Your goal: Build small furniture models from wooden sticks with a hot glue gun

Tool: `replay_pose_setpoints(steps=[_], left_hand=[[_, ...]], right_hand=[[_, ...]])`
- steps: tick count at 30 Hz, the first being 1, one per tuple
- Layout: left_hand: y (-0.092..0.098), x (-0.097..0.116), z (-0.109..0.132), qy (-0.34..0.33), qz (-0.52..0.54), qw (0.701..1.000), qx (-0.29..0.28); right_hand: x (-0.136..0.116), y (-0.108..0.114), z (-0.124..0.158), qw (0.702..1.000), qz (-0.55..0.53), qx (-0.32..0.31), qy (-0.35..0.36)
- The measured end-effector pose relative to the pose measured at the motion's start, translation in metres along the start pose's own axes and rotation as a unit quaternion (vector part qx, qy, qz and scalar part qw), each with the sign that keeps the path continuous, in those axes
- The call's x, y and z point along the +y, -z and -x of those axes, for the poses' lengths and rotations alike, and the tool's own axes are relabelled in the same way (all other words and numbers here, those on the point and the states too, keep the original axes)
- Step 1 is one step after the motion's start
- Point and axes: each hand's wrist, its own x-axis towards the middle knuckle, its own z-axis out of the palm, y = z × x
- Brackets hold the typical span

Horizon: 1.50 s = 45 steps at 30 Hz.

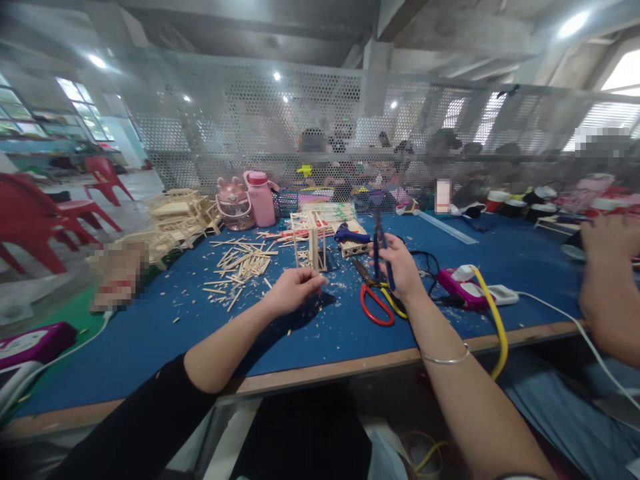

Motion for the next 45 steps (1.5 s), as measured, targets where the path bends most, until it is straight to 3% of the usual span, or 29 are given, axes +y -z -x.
replay_pose_setpoints(steps=[3, 7, 12, 15, 18, 45], left_hand=[[-0.001, 0.001, 0.001, 0.015, 0.002, 1.0, -0.008], [-0.001, 0.0, 0.0, 0.019, 0.02, 0.999, 0.02], [0.0, 0.002, -0.002, -0.022, 0.149, 0.983, 0.103], [0.002, 0.005, -0.001, -0.054, 0.155, 0.981, 0.106], [0.003, 0.009, 0.002, -0.073, 0.11, 0.985, 0.11], [0.0, 0.01, 0.003, -0.089, 0.089, 0.985, 0.12]], right_hand=[[-0.009, -0.012, 0.01, 0.984, -0.165, -0.046, -0.054], [-0.009, -0.031, 0.026, 0.975, -0.16, -0.115, -0.099], [-0.009, -0.038, 0.035, 0.987, 0.033, -0.158, -0.002], [-0.012, -0.04, 0.041, 0.963, 0.185, -0.189, 0.054], [-0.015, -0.045, 0.047, 0.942, 0.246, -0.217, 0.068], [-0.018, -0.05, 0.049, 0.933, 0.269, -0.23, 0.065]])
